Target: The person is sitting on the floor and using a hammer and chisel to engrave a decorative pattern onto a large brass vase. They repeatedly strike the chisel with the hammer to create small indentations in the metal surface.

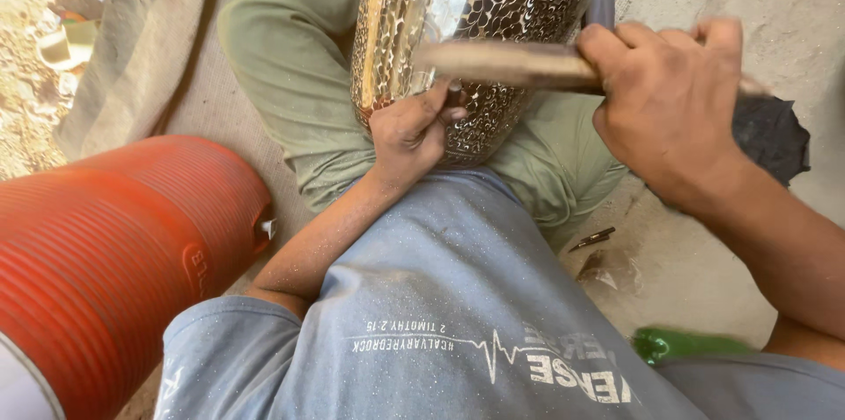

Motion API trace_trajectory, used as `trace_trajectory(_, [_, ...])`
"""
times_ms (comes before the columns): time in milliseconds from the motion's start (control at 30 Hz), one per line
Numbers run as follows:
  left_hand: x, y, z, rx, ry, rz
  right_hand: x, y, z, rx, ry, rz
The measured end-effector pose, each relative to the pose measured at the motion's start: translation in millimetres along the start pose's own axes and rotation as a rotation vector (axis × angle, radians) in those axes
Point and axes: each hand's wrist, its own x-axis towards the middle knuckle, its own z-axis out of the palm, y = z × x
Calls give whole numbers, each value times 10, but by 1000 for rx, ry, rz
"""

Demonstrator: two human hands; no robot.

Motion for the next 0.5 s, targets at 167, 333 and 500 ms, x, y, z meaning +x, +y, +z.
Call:
trace_trajectory(167, [1,-29,-11,-60,3,-17,63,68,120,800,52,206])
trace_trajectory(333, [-26,-14,-45,-36,21,-70,19,30,256,358,152,-51])
trace_trajectory(500, [-32,-54,-66,41,68,-61,68,-56,188,155,107,-74])
